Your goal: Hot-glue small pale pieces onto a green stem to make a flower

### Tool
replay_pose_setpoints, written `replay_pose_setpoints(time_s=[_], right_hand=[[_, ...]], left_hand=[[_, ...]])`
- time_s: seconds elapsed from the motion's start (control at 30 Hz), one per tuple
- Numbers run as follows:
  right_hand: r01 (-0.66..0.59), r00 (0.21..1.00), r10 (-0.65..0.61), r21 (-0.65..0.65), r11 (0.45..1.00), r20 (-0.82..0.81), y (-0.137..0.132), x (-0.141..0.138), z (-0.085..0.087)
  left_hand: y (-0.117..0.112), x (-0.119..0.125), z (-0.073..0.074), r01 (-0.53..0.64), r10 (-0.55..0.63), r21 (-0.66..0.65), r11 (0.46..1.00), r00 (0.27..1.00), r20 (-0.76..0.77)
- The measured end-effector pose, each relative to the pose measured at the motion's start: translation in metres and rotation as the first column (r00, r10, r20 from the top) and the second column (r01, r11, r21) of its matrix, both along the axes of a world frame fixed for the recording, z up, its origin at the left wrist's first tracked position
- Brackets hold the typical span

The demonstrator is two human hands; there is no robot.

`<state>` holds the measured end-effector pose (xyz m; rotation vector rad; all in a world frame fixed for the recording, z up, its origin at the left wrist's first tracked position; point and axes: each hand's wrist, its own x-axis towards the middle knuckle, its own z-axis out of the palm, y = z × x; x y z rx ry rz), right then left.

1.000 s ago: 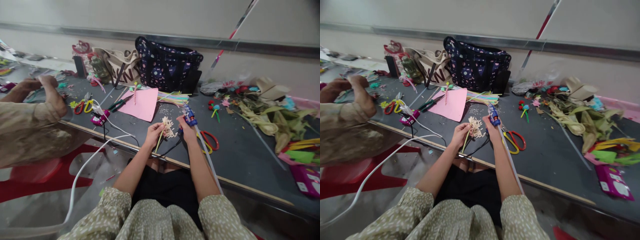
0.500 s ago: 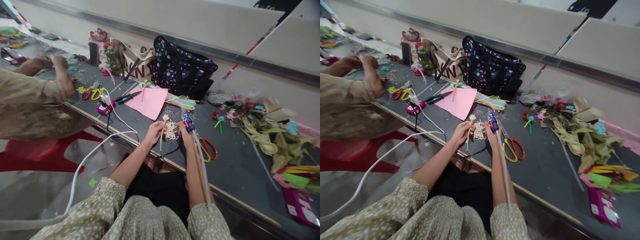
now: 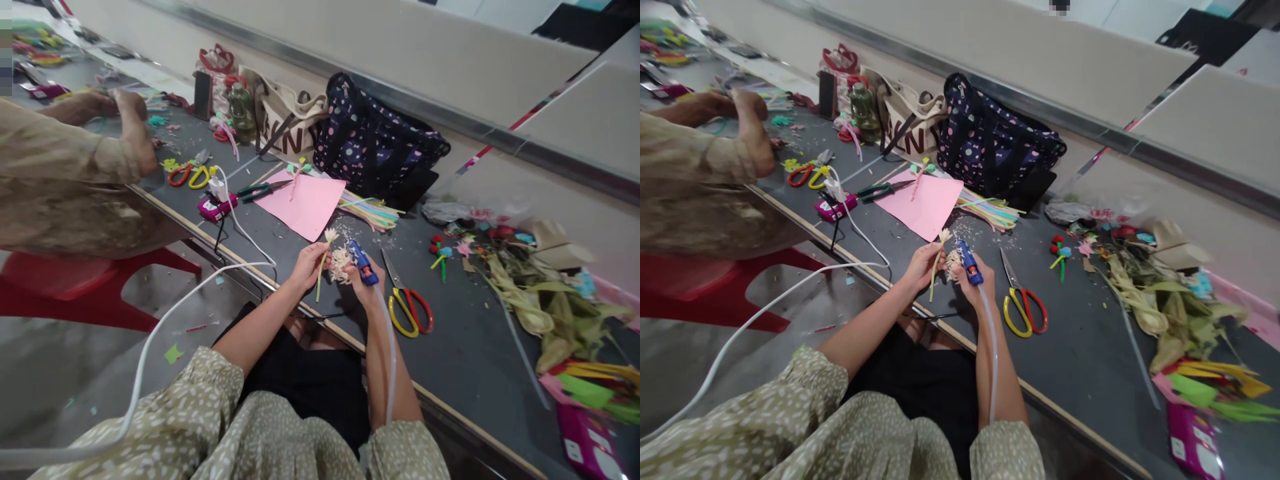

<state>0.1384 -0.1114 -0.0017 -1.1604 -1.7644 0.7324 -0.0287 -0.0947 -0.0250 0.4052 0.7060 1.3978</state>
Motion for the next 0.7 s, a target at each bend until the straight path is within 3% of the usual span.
replay_pose_setpoints(time_s=[0.27,0.7], right_hand=[[-0.033,0.993,0.030,0.027,0.999,0.117,-0.0014,-0.0080,0.0002],[-0.025,0.980,0.024,0.003,1.000,0.196,-0.0005,-0.0092,-0.0022]], left_hand=[[0.0023,0.0034,-0.0025,-0.071,0.070,0.037,0.997,0.997,0.035],[0.0006,0.0035,-0.0002,-0.060,0.060,-0.010,0.998,0.998,0.010]])
